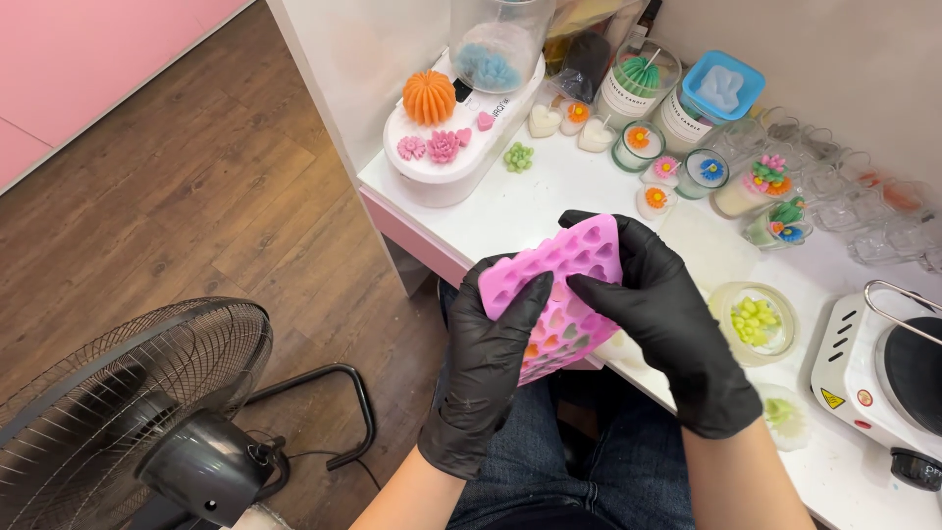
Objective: Removing small heart-shaped wax pieces from a silicone mold during a candle making process.
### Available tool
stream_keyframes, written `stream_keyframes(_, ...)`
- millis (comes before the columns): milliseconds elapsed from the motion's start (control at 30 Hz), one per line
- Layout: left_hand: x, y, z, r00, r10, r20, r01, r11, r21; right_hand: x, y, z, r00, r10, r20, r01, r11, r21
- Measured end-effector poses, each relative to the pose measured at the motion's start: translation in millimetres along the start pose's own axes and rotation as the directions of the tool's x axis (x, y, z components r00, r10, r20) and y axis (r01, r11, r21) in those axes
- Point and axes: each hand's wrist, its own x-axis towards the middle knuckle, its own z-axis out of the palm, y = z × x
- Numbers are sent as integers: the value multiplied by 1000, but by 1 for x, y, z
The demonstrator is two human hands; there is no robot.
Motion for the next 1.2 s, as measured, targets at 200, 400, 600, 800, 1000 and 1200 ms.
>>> stream_keyframes(200,-1,10,3,998,-66,19,66,998,7,-3,8,7,993,-63,-103,62,998,-14)
stream_keyframes(400,8,-2,-10,950,-310,41,312,939,-142,-11,-11,-1,996,8,-86,1,994,105)
stream_keyframes(600,5,13,-2,965,-258,41,261,937,-231,-46,-24,20,740,-664,-107,359,525,-772)
stream_keyframes(800,2,5,0,964,-253,87,267,902,-340,-50,-8,37,820,-565,-89,416,697,-585)
stream_keyframes(1000,0,-7,-5,974,-203,98,224,918,-327,-41,6,32,875,-454,-168,360,842,-401)
stream_keyframes(1200,8,-6,-17,971,-227,82,241,925,-292,-18,12,25,948,-309,-79,281,925,-255)
